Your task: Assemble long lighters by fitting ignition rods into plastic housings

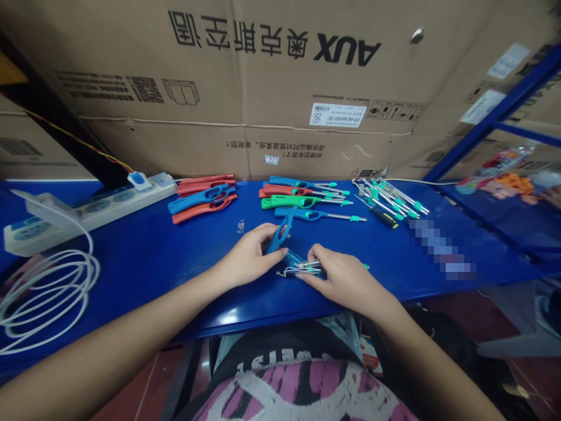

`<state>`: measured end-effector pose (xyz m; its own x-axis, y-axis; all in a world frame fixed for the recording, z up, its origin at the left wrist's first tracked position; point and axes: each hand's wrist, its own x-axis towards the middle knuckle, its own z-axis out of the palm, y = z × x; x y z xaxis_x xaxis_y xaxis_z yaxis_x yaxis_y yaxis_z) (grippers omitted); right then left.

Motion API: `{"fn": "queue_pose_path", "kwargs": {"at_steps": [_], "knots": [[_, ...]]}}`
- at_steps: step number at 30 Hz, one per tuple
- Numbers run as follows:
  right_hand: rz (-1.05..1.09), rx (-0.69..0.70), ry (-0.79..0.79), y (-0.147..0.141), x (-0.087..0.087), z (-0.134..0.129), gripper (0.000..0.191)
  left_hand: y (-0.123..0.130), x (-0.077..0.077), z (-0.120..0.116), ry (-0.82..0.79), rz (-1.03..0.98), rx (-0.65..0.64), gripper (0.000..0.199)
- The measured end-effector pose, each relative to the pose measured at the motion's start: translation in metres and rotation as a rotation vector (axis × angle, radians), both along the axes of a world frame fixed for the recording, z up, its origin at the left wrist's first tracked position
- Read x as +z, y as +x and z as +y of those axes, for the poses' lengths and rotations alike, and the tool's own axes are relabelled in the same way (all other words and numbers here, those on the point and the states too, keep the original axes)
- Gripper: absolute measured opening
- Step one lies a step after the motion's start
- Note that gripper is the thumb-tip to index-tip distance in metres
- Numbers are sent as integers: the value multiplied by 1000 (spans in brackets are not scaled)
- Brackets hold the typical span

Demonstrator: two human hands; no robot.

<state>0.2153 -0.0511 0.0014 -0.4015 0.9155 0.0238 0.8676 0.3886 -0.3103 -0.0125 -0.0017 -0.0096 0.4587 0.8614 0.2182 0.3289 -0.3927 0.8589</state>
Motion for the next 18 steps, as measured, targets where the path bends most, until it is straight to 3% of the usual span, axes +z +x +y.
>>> {"fn": "queue_pose_path", "kwargs": {"at_steps": [4, 9, 12, 14, 16, 18], "knots": [[-81, 11, 2, 0, -5, 2, 21, -2, 2, 1, 96, 107, -17, 24], [149, -31, 37, 21, 6, 16, 24, -1, 1, 1, 275, 185, -40, 27], [256, -198, 223, 58, 15, 56, 30, 3, -2, -1, 302, 197, -56, 32], [180, -355, 307, 90, 21, 94, 31, 5, -3, -2, 312, 220, -144, 41], [13, -532, 252, 120, 27, 132, 31, 4, -5, -2, 330, 264, -250, 50], [-23, -587, 236, 144, 30, 161, 34, 3, -7, -1, 341, 319, -340, 53]]}}
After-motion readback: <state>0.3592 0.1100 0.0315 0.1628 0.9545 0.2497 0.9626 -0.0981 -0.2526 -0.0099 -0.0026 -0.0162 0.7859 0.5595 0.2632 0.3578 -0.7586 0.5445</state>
